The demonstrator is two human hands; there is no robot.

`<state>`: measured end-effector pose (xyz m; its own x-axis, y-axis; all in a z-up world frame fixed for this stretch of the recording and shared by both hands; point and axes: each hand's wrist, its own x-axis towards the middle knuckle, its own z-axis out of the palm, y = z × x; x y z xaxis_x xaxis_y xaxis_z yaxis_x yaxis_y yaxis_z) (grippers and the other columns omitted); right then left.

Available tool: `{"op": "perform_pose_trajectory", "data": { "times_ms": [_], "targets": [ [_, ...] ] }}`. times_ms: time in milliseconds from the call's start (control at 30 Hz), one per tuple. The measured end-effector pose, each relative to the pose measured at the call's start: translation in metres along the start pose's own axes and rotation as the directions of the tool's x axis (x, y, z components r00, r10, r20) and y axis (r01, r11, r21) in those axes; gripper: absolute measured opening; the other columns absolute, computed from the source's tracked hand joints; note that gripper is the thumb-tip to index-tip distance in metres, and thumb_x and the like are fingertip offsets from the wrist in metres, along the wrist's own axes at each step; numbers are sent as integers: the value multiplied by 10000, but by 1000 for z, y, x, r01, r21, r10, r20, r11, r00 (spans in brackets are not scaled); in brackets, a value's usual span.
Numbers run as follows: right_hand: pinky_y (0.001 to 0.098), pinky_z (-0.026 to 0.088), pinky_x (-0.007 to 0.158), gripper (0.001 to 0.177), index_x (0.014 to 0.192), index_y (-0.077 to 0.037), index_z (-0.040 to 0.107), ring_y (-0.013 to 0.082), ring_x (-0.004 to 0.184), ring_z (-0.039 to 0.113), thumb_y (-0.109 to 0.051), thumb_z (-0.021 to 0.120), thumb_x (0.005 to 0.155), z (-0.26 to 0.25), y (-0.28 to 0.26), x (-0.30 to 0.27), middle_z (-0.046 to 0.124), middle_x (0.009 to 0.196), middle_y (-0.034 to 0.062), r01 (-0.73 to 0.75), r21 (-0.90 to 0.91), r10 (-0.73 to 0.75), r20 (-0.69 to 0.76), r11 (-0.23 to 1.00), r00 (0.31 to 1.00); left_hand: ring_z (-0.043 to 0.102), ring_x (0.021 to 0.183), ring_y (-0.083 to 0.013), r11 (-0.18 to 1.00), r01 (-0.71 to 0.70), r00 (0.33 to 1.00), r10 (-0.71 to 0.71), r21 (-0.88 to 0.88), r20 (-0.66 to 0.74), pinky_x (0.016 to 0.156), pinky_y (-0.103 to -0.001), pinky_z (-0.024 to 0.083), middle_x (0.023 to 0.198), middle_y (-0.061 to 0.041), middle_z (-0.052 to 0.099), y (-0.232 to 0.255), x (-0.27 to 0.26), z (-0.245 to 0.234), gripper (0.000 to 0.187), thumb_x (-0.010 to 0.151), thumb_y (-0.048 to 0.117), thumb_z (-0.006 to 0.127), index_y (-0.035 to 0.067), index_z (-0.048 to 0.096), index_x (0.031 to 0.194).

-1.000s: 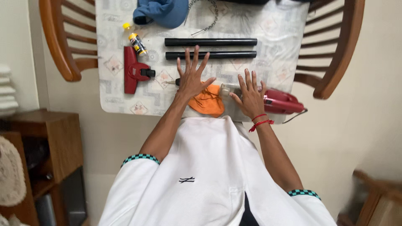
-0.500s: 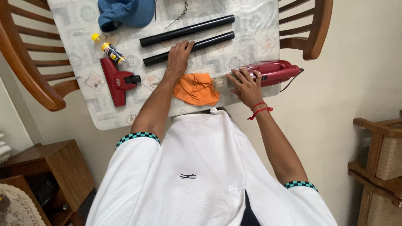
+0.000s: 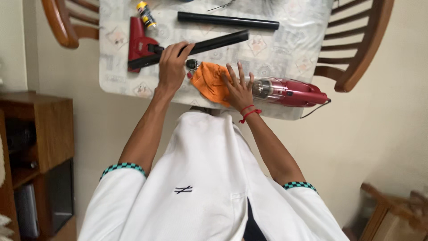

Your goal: The person organizes vacuum parts on a table, connects a power cord to a wall outlet, and then attaches the nozzle and extension tubes to the handheld vacuum unit.

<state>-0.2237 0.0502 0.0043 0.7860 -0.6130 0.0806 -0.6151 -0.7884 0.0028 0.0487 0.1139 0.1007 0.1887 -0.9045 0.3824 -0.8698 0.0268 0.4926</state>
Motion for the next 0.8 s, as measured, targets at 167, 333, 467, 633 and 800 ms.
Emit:
{"op": "perform_pose_trajectory", "data": {
  "times_ms": [167, 333, 467, 633, 800],
  "targets": [
    [635, 55, 1210, 67, 819, -211, 756, 317, 1610, 145, -145, 767, 812, 30, 11, 12, 333, 1705, -8, 94, 27, -94, -24, 995, 995, 614, 1161, -328, 980, 194, 980, -192, 45, -43, 1006, -459, 477, 1256, -116, 665, 10, -76, -40, 462, 896, -97, 681, 49, 683, 1335],
    [629, 37, 1201, 88, 967, -210, 762, 344, 1579, 200, -228, 794, 887, 39, 34, 35, 387, 1656, 29, 164, 158, -119, -265, 974, 957, 614, 1168, -317, 942, 322, 946, -316, 96, -70, 1031, -456, 477, 1251, -97, 673, 18, -133, -60, 452, 906, -82, 691, 76, 703, 1329],
    [625, 105, 1170, 346, 1172, -251, 657, 370, 1543, 166, -327, 859, 902, 1, 68, 53, 332, 1641, 70, -58, 189, 119, -330, 980, 936, 619, 1174, -306, 939, 309, 951, -309, 150, -25, 1031, -447, 477, 1234, -88, 675, 16, -153, -59, 435, 922, -88, 675, 94, 716, 1314],
    [658, 176, 1116, 752, 1539, -113, 552, 457, 1550, 103, -244, 840, 856, -48, 93, 27, 204, 1690, 187, -280, 244, 334, -220, 929, 917, 612, 1160, -324, 970, 216, 971, -226, 110, 81, 1051, -472, 469, 1228, -94, 674, 3, -149, -32, 513, 857, -153, 634, 100, 725, 1293],
    [643, 200, 1170, 542, 1390, -202, 672, 403, 1577, 125, -289, 869, 892, -53, 65, -19, 231, 1706, 128, -233, 269, 285, -176, 934, 942, 632, 1144, -283, 987, 137, 975, -149, 81, 166, 1190, -535, 380, 1194, -75, 683, -13, -139, -7, 599, 764, -196, 597, 119, 730, 1256]
  ]
}}
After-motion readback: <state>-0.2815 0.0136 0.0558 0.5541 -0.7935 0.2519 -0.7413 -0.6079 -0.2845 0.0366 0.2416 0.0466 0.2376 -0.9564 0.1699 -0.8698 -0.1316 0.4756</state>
